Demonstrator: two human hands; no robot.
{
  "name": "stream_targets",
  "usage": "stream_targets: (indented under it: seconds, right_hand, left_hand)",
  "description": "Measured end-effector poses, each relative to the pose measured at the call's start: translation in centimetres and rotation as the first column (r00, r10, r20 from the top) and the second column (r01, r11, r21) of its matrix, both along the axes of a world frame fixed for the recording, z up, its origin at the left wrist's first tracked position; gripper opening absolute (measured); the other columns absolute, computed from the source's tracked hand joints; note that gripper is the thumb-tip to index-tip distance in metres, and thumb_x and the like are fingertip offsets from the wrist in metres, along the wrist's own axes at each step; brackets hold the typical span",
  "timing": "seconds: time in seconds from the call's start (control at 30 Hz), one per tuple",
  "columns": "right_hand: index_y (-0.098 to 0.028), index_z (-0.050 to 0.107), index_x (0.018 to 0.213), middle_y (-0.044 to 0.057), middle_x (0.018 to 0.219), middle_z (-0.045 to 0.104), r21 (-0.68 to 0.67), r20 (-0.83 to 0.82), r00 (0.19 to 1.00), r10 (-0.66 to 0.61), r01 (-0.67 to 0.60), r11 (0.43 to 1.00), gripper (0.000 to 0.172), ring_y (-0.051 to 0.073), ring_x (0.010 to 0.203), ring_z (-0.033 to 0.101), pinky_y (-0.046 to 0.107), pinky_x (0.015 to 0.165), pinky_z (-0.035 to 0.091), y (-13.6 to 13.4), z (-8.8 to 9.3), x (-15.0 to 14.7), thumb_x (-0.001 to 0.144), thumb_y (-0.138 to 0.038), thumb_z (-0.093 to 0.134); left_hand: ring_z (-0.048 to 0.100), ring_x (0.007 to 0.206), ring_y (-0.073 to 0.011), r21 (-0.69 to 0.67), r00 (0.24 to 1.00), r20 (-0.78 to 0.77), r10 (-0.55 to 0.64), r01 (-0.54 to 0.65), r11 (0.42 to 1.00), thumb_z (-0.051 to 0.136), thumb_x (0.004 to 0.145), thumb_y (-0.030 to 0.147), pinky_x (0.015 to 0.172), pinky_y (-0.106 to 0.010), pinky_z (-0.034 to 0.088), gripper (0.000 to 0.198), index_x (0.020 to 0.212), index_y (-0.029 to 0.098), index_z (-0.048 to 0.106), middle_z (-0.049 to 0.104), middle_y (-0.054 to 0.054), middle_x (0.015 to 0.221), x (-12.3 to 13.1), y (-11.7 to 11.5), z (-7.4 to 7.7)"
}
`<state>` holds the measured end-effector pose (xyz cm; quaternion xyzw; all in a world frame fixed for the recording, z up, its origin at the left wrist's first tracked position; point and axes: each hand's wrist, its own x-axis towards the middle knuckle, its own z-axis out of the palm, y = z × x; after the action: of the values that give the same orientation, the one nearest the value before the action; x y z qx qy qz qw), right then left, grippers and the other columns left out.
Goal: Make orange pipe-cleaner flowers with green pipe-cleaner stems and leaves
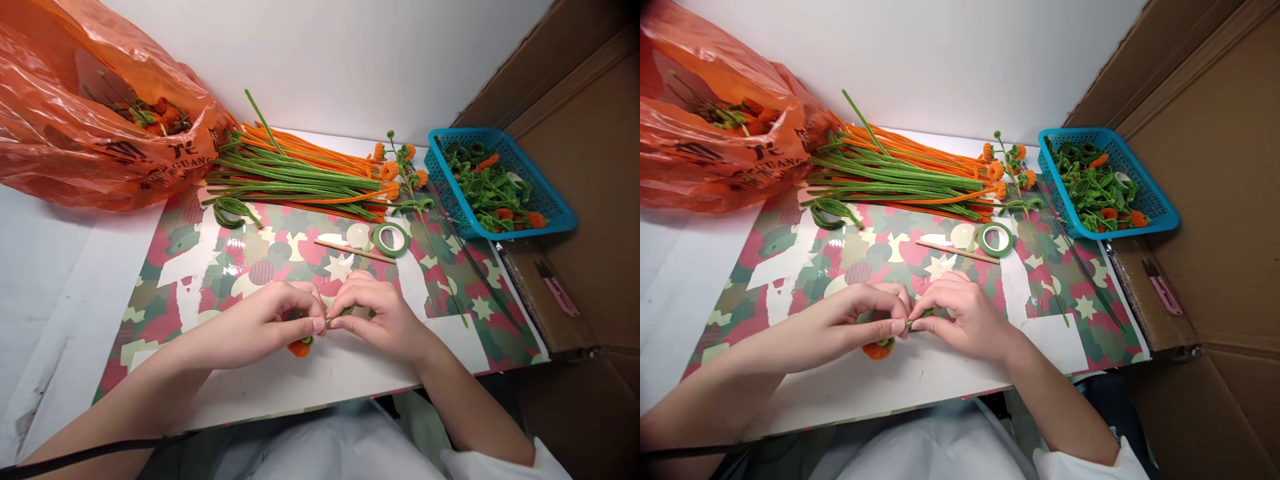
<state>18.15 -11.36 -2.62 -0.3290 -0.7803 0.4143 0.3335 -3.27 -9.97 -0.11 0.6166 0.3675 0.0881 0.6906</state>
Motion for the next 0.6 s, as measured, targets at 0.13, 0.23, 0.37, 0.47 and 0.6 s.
stream_targets:
  seconds: [0.13,0.23,0.37,0.47,0.6]
  right_hand:
    - [-0.021,0.062,0.083,0.000,0.077,0.068,0.107,0.066,0.997,-0.050,0.043,0.993,0.010,0.016,0.077,0.059,0.036,0.080,0.041,0.0,-0.2,-0.1,0.090,-0.014,0.060]
    - [-0.021,0.059,0.081,0.000,0.078,0.066,0.151,0.089,0.986,-0.139,0.125,0.981,0.012,0.017,0.078,0.058,0.035,0.078,0.040,-0.1,-0.3,-0.2,0.091,-0.014,0.056]
    - [-0.021,0.059,0.081,0.000,0.077,0.067,0.180,0.114,0.971,-0.211,0.188,0.965,0.012,0.017,0.078,0.058,0.035,0.076,0.038,-0.2,-0.4,-0.4,0.092,-0.016,0.057]
    - [-0.021,0.061,0.082,0.000,0.077,0.067,0.190,0.132,0.959,-0.253,0.226,0.956,0.010,0.017,0.079,0.057,0.035,0.076,0.038,-0.1,-0.4,-0.3,0.091,-0.018,0.060]
    - [-0.021,0.063,0.085,0.000,0.079,0.069,0.216,0.120,0.977,-0.175,0.146,0.965,0.007,0.017,0.082,0.056,0.034,0.079,0.041,0.1,-0.4,0.0,0.091,-0.017,0.061]
  left_hand:
    - [0.057,0.068,-0.0135,0.171,0.997,-0.076,0.016,-0.003,0.985,0.051,0.093,0.034,0.064,-0.027,0.047,0.026,0.075,0.019,0.062,0.058,0.000,0.077,0.2,0.0,-0.1]
    - [0.059,0.082,-0.0190,0.540,0.983,-0.116,0.140,-0.056,0.840,0.060,0.087,0.034,0.074,-0.033,0.046,0.016,0.082,0.020,0.067,0.064,-0.003,0.085,0.5,-0.2,-0.5]
    - [0.057,0.079,-0.0195,0.852,0.958,-0.147,0.248,-0.005,0.523,0.056,0.091,0.027,0.086,-0.041,0.039,0.020,0.076,0.019,0.066,0.065,-0.003,0.077,0.9,-0.6,-1.6]
    - [0.059,0.082,-0.0182,0.922,0.958,-0.131,0.255,0.024,0.386,0.051,0.093,0.019,0.099,-0.046,0.031,0.020,0.079,0.019,0.064,0.067,-0.002,0.081,1.1,-0.8,-2.0]
    - [0.059,0.082,-0.0154,0.850,0.977,-0.154,0.149,0.054,0.525,0.046,0.095,0.016,0.100,-0.042,0.030,0.020,0.082,0.020,0.061,0.066,0.001,0.085,0.8,-0.8,-1.4]
